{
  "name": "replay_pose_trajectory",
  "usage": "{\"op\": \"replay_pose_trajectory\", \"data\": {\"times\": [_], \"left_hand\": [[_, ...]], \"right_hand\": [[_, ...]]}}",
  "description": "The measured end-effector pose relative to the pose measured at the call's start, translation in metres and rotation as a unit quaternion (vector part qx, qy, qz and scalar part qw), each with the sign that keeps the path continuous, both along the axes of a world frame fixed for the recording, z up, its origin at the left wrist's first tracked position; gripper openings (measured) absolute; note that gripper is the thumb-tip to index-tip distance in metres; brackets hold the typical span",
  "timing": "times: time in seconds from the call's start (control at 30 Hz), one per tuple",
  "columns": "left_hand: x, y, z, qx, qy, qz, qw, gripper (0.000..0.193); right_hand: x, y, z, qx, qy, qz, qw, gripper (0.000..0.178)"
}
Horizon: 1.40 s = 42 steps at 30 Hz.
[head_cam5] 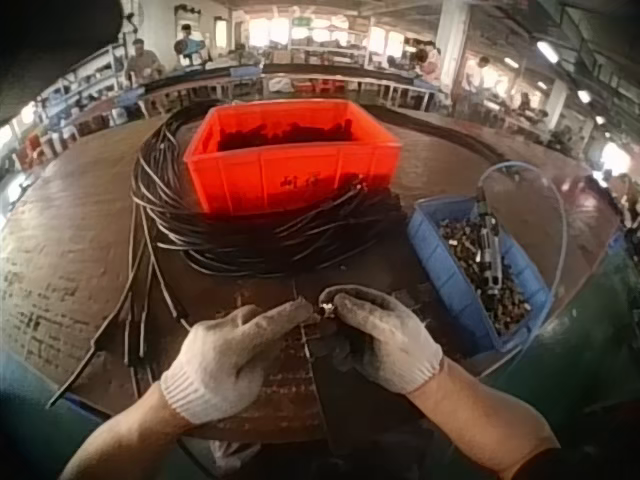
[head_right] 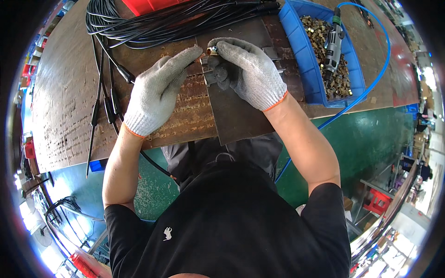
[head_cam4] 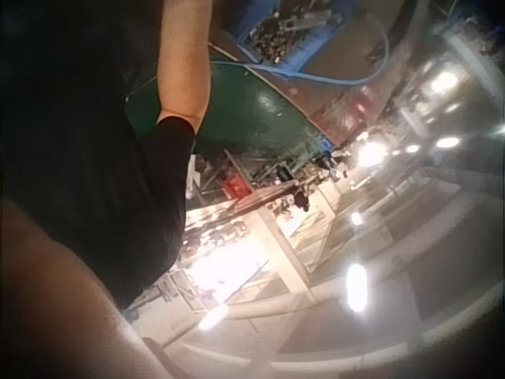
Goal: The recorder is seen assembling electrical connectors onto thick black cables and then organizing the cables on a table.
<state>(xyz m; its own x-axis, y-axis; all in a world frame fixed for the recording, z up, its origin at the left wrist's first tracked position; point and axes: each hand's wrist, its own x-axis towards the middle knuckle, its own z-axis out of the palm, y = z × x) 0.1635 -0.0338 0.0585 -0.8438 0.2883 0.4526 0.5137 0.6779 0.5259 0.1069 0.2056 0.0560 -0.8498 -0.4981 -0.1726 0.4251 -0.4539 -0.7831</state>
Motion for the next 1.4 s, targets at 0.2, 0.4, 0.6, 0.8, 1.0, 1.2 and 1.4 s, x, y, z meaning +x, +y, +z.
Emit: {"op": "replay_pose_trajectory", "data": {"times": [0.2, 0.4, 0.6, 0.8, 1.0, 1.2, 1.4], "left_hand": [[-0.003, 0.001, -0.001, -0.008, 0.01, -0.003, 1.0, 0.059], [-0.001, 0.005, 0.012, -0.015, -0.077, 0.004, 0.997, 0.055], [0.001, 0.006, 0.01, -0.075, -0.034, 0.012, 0.997, 0.06], [0.002, 0.01, 0.008, -0.165, -0.011, 0.042, 0.985, 0.066], [0.001, 0.009, 0.011, -0.165, -0.015, 0.014, 0.986, 0.062], [0.001, 0.007, 0.006, -0.086, -0.008, 0.023, 0.996, 0.039], [-0.003, 0.007, 0.0, -0.016, -0.053, 0.048, 0.997, 0.023]], "right_hand": [[0.002, 0.002, 0.006, -0.001, 0.004, 0.019, 1.0, 0.024], [0.002, 0.003, 0.006, 0.016, 0.006, 0.003, 1.0, 0.025], [0.004, 0.001, 0.005, 0.048, 0.004, -0.03, 0.998, 0.025], [-0.004, 0.014, 0.003, 0.056, 0.013, 0.02, 0.998, 0.025], [-0.006, 0.011, 0.002, 0.198, 0.109, -0.025, 0.974, 0.024], [-0.003, 0.004, 0.01, 0.221, 0.097, 0.007, 0.97, 0.022], [-0.002, -0.002, 0.01, 0.264, 0.144, 0.012, 0.954, 0.02]]}}
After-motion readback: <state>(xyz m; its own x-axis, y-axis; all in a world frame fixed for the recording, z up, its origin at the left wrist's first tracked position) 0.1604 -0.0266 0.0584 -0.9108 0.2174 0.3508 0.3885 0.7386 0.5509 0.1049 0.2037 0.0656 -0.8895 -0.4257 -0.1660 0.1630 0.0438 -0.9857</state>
